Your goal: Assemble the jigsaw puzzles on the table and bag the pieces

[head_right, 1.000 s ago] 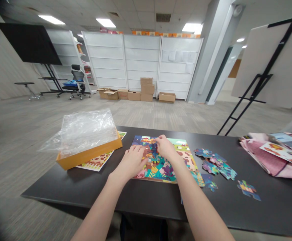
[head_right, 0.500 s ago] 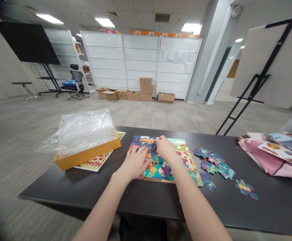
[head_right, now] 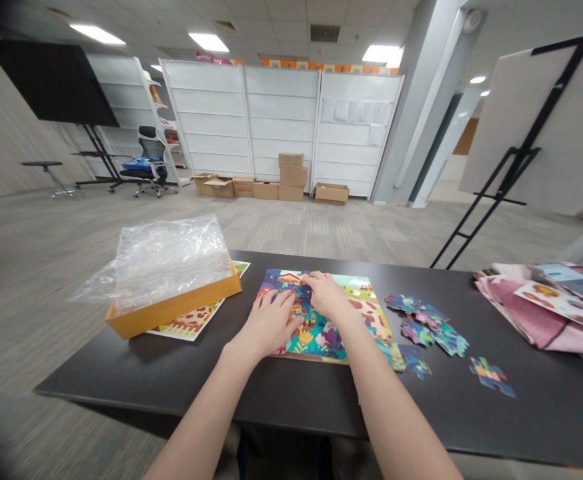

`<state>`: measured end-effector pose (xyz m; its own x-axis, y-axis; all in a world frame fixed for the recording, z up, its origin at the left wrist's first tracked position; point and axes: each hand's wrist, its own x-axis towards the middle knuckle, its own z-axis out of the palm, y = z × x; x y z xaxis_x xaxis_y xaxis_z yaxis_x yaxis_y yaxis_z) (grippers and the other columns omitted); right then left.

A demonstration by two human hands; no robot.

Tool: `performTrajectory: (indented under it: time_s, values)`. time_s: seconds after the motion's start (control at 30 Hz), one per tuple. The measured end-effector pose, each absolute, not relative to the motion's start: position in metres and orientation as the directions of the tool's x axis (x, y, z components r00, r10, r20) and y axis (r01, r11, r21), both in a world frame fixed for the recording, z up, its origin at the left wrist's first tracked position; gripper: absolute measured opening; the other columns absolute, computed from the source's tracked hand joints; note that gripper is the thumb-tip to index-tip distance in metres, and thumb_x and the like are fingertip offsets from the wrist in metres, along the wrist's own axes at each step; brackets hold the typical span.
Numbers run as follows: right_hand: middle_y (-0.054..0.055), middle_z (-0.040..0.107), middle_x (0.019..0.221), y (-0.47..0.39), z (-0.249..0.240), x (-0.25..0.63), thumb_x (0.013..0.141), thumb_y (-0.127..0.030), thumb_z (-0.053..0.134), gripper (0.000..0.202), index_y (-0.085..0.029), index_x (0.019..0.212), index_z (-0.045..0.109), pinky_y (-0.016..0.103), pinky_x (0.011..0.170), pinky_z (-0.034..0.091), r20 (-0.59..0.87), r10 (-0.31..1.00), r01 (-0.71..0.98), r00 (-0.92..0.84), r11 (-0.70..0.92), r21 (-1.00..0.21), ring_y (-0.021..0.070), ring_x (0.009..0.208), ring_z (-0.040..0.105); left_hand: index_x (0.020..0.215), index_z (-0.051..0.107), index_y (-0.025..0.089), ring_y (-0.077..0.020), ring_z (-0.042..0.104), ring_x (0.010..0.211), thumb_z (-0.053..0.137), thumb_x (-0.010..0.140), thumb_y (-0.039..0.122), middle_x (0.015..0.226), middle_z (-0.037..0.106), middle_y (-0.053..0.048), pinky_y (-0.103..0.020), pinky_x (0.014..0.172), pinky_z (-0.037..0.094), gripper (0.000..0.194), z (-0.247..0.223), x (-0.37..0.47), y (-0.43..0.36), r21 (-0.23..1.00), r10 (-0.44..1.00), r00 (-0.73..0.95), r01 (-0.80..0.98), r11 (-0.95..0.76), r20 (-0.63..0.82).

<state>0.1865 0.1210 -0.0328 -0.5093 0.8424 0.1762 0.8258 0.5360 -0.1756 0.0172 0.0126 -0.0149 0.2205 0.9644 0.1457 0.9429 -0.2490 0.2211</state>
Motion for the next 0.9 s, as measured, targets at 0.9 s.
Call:
performTrajectory:
  time_s: [0.9]
  values:
    - [0.013, 0.068, 0.116, 0.1197, -0.0257, 0.1860, 0.092, -0.017, 0.062, 0.026, -0.018, 0.115, 0.076, 0.033, 0.101, 0.046, 0.234, 0.811, 0.738, -0.537, 0.585, -0.337, 0.0223, 0.108, 0.064, 0.136, 0.057, 0.017, -0.0346, 0.045, 0.135, 0.048, 0.099, 0.048, 0.147, 0.055, -0.010, -0.053, 0.112, 0.037, 0.048, -0.0156, 0.0259, 0.0121, 0.153, 0.968, 0.168, 0.968, -0.198, 0.187]
